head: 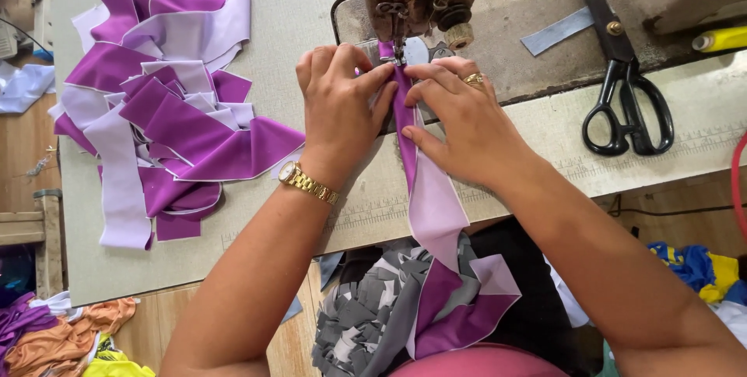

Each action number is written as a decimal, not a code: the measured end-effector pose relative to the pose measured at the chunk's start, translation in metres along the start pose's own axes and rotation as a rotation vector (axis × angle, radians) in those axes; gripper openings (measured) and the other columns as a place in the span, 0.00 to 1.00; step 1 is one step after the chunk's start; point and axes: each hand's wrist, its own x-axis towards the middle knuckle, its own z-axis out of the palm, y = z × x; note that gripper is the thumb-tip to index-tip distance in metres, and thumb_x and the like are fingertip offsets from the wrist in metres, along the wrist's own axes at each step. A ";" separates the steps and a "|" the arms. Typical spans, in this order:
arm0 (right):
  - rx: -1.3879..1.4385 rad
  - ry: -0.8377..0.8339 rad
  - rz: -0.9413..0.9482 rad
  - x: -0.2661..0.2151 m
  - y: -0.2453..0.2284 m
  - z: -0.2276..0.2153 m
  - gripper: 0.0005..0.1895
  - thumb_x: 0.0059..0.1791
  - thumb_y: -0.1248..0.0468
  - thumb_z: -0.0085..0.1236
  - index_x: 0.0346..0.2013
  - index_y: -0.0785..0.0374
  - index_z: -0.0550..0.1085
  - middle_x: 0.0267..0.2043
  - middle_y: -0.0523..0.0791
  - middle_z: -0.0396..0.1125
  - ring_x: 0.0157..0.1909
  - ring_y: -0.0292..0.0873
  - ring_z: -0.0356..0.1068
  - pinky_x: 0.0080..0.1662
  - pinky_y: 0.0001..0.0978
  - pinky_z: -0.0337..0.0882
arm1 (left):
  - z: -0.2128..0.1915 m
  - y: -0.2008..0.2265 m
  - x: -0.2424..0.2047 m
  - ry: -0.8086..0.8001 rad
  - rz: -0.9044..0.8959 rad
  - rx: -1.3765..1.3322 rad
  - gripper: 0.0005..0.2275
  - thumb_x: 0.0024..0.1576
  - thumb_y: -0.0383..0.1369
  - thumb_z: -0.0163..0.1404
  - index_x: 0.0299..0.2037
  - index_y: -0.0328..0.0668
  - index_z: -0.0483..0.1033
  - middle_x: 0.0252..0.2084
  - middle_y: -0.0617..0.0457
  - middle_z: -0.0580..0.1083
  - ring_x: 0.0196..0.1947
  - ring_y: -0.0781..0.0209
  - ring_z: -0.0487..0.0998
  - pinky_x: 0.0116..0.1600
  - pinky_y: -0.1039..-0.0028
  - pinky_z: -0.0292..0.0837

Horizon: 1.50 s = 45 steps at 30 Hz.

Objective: Folding and aligning purple and white fabric strips on a sewing machine table in preparation for sewing.

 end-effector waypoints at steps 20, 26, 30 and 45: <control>0.077 0.237 -0.271 -0.007 0.018 0.006 0.13 0.52 0.62 0.73 0.50 0.60 0.85 0.49 0.48 0.67 0.57 0.55 0.62 0.54 0.52 0.72 | -0.008 0.000 0.000 -0.077 0.268 -0.205 0.07 0.59 0.29 0.57 0.34 0.35 0.88 0.41 0.50 0.82 0.49 0.48 0.76 0.57 0.56 0.72; 0.084 0.261 -0.273 -0.008 0.019 0.005 0.09 0.53 0.63 0.73 0.48 0.57 0.87 0.48 0.47 0.67 0.55 0.53 0.65 0.55 0.52 0.71 | -0.017 -0.003 0.001 -0.094 0.243 -0.300 0.07 0.59 0.28 0.57 0.38 0.37 0.90 0.41 0.51 0.82 0.47 0.49 0.76 0.52 0.58 0.73; 0.075 0.274 -0.292 -0.008 0.019 0.006 0.09 0.52 0.64 0.74 0.47 0.58 0.86 0.46 0.47 0.66 0.53 0.54 0.63 0.53 0.50 0.70 | -0.017 -0.003 0.000 -0.111 0.236 -0.302 0.07 0.59 0.28 0.57 0.38 0.38 0.90 0.42 0.50 0.82 0.47 0.50 0.76 0.53 0.57 0.74; 0.061 0.288 -0.299 -0.006 0.021 0.007 0.09 0.52 0.64 0.76 0.47 0.58 0.87 0.46 0.47 0.66 0.54 0.55 0.62 0.52 0.49 0.72 | -0.013 -0.007 0.002 -0.108 0.201 -0.284 0.09 0.56 0.28 0.52 0.40 0.38 0.87 0.48 0.50 0.83 0.56 0.44 0.77 0.62 0.52 0.70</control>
